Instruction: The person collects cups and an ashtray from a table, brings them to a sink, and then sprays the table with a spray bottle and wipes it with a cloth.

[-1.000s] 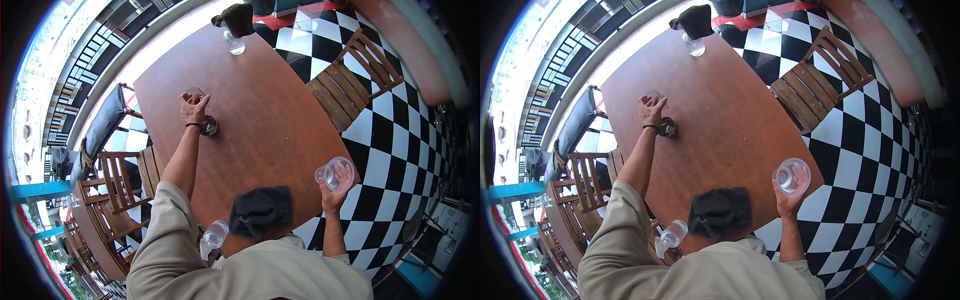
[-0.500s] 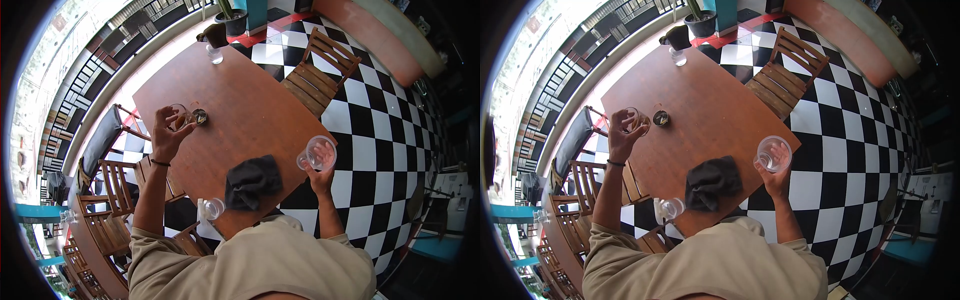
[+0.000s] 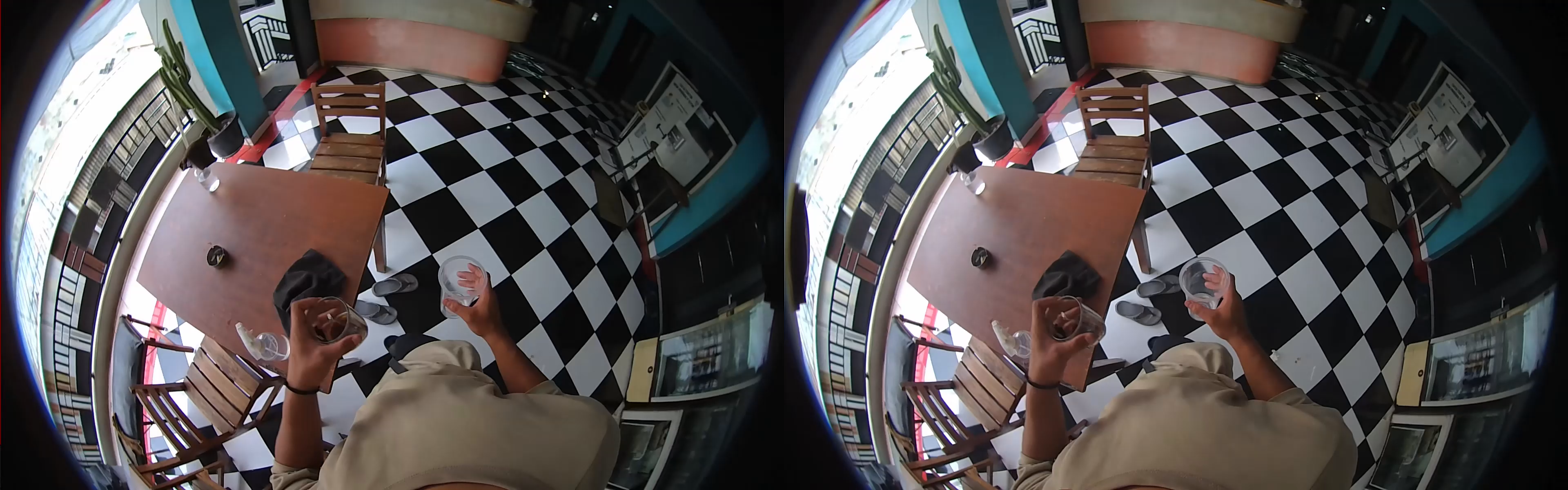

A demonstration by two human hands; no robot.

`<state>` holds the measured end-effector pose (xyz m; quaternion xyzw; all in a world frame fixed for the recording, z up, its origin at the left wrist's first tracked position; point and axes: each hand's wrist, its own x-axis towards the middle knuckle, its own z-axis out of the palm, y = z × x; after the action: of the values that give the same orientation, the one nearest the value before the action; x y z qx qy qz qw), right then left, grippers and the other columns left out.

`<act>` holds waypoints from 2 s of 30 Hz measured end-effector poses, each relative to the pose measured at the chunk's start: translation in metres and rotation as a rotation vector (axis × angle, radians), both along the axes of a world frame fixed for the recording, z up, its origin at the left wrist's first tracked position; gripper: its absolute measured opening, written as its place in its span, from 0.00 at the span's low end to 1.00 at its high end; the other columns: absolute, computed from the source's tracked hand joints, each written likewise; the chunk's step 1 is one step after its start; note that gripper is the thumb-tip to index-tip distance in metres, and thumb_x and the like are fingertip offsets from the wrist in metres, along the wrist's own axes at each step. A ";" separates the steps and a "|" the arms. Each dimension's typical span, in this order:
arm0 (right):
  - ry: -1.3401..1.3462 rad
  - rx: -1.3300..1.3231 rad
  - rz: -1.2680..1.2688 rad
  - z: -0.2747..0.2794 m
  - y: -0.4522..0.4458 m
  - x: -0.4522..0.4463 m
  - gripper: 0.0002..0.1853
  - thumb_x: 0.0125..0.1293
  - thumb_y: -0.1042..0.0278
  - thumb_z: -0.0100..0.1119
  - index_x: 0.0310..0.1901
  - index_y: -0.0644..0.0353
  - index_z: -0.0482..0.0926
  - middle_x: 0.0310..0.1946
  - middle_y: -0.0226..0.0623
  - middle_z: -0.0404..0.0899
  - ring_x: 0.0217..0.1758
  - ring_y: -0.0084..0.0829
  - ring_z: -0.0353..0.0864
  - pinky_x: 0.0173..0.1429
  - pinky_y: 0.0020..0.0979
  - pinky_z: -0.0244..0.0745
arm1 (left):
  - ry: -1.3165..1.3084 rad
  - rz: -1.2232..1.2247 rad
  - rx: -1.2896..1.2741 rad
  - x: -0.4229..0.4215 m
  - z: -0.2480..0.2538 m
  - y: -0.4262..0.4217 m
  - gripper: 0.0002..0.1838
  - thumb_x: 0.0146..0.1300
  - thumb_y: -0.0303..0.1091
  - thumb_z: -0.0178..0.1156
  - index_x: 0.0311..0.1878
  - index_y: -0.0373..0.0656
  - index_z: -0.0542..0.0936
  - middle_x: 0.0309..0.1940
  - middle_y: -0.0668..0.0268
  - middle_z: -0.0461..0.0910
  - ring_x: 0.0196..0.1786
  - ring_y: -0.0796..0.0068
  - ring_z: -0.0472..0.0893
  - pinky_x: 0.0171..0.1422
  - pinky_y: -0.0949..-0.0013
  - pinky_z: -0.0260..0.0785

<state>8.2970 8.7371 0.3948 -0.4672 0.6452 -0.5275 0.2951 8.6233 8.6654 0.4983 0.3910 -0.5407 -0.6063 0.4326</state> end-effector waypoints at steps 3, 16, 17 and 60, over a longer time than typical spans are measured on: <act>-0.036 -0.025 -0.074 0.008 0.019 -0.028 0.56 0.49 0.50 0.81 0.71 0.68 0.56 0.63 0.52 0.72 0.66 0.45 0.74 0.69 0.47 0.67 | 0.216 -0.117 0.100 -0.062 -0.012 0.028 0.41 0.42 0.22 0.81 0.59 0.43 0.66 0.54 0.61 0.77 0.59 0.65 0.77 0.65 0.63 0.71; -0.188 -0.085 -0.483 -0.037 0.090 -0.284 0.53 0.49 0.59 0.81 0.71 0.70 0.57 0.62 0.52 0.71 0.67 0.44 0.74 0.70 0.44 0.70 | -0.072 -0.569 0.010 -0.375 -0.045 -0.018 0.41 0.44 0.19 0.78 0.61 0.38 0.65 0.52 0.58 0.78 0.52 0.68 0.81 0.59 0.64 0.76; -0.195 -0.076 -0.512 -0.043 0.096 -0.315 0.52 0.49 0.59 0.81 0.71 0.69 0.57 0.62 0.52 0.71 0.67 0.45 0.74 0.69 0.44 0.70 | -0.078 -0.592 0.037 -0.410 -0.050 -0.023 0.41 0.44 0.19 0.77 0.61 0.38 0.65 0.52 0.58 0.78 0.52 0.68 0.81 0.58 0.64 0.76; 0.011 -0.035 -0.805 0.016 -0.160 -1.715 0.50 0.50 0.67 0.81 0.71 0.66 0.58 0.64 0.50 0.71 0.70 0.41 0.71 0.71 0.40 0.68 | -0.143 -0.692 0.076 -1.831 -0.059 -0.374 0.40 0.47 0.22 0.75 0.63 0.38 0.64 0.56 0.56 0.75 0.55 0.66 0.79 0.60 0.63 0.76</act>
<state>6.5818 8.5770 0.4104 -0.1847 0.7691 -0.6094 0.0536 6.7921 8.2914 0.4391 0.2421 -0.6471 -0.7077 0.1478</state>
